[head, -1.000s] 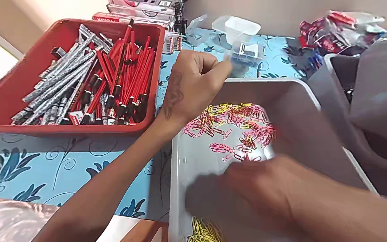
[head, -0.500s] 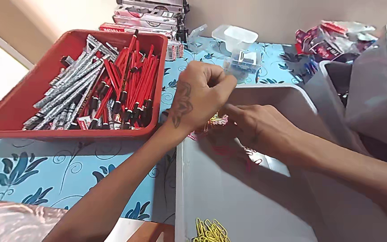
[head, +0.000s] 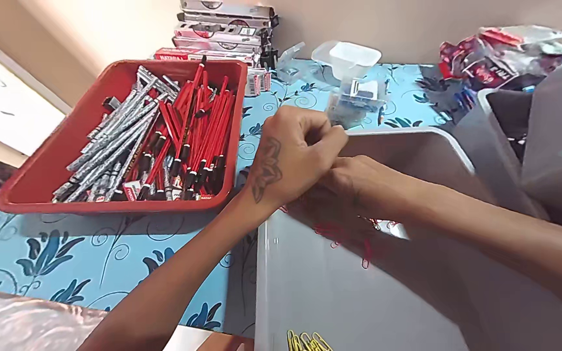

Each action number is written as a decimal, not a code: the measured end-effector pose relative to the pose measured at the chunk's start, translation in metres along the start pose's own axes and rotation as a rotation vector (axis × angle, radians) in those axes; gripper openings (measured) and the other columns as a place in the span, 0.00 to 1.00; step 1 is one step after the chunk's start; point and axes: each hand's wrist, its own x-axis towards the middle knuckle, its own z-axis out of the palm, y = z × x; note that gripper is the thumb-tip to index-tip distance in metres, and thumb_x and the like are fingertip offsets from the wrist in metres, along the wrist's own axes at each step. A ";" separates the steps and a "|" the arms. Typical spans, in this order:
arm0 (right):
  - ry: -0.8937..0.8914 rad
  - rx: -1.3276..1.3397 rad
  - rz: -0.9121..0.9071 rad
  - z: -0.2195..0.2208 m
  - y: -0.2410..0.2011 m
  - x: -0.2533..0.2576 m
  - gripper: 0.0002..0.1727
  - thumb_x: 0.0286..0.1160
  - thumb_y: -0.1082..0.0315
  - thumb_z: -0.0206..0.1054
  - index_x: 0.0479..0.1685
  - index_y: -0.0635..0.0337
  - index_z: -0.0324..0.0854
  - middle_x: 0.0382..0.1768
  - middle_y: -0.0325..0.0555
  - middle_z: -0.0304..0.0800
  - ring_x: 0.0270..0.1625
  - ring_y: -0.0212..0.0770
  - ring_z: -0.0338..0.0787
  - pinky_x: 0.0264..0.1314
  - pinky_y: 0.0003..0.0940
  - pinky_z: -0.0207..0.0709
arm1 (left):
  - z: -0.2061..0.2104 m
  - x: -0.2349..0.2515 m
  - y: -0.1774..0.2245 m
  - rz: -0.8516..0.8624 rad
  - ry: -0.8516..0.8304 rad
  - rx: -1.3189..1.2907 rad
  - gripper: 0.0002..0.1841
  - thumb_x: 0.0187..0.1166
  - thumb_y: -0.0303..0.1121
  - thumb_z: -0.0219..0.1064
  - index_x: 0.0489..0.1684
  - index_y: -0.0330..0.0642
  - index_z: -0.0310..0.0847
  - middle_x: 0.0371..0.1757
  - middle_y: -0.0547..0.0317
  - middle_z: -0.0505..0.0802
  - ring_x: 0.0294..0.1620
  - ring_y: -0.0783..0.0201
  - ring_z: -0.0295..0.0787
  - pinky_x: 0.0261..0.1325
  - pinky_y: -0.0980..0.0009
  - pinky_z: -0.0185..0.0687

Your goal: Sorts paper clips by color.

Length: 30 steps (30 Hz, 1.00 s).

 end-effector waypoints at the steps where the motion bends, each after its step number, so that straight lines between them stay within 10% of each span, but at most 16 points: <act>1: -0.012 0.003 0.006 0.000 0.000 0.001 0.04 0.74 0.73 0.69 0.39 0.66 0.88 0.37 0.55 0.87 0.34 0.52 0.90 0.31 0.47 0.81 | 0.000 0.000 0.000 0.004 0.000 0.010 0.19 0.77 0.27 0.61 0.10 0.53 0.69 0.12 0.78 0.71 0.14 0.86 0.65 0.19 0.85 0.57; 7: -0.005 -0.040 0.035 -0.007 0.004 -0.001 0.02 0.68 0.79 0.70 0.36 0.68 0.85 0.36 0.58 0.87 0.36 0.56 0.91 0.30 0.51 0.79 | -0.005 -0.011 0.000 0.032 -0.073 0.214 0.20 0.82 0.32 0.61 0.11 0.47 0.71 0.10 0.66 0.72 0.09 0.73 0.63 0.12 0.77 0.52; 12: -0.122 -0.055 0.311 -0.020 -0.001 -0.001 0.02 0.71 0.77 0.69 0.35 0.68 0.83 0.36 0.56 0.85 0.41 0.57 0.89 0.35 0.53 0.77 | -0.020 -0.021 0.002 0.073 -0.428 0.623 0.08 0.83 0.32 0.66 0.35 0.38 0.87 0.30 0.49 0.89 0.32 0.49 0.87 0.37 0.50 0.79; 16: -0.054 0.011 0.251 -0.018 -0.001 0.000 0.03 0.73 0.77 0.68 0.39 0.69 0.85 0.39 0.57 0.85 0.43 0.56 0.90 0.37 0.51 0.79 | -0.025 -0.017 0.001 -0.009 -0.646 0.706 0.11 0.74 0.30 0.76 0.51 0.38 0.89 0.41 0.49 0.92 0.43 0.48 0.90 0.48 0.47 0.82; 30: -0.101 0.092 0.197 -0.016 0.004 0.002 0.07 0.74 0.72 0.66 0.34 0.67 0.85 0.37 0.53 0.85 0.41 0.52 0.88 0.38 0.50 0.77 | -0.013 -0.023 0.001 0.026 -0.577 0.777 0.08 0.73 0.23 0.71 0.46 0.36 0.89 0.41 0.44 0.92 0.44 0.43 0.91 0.44 0.44 0.81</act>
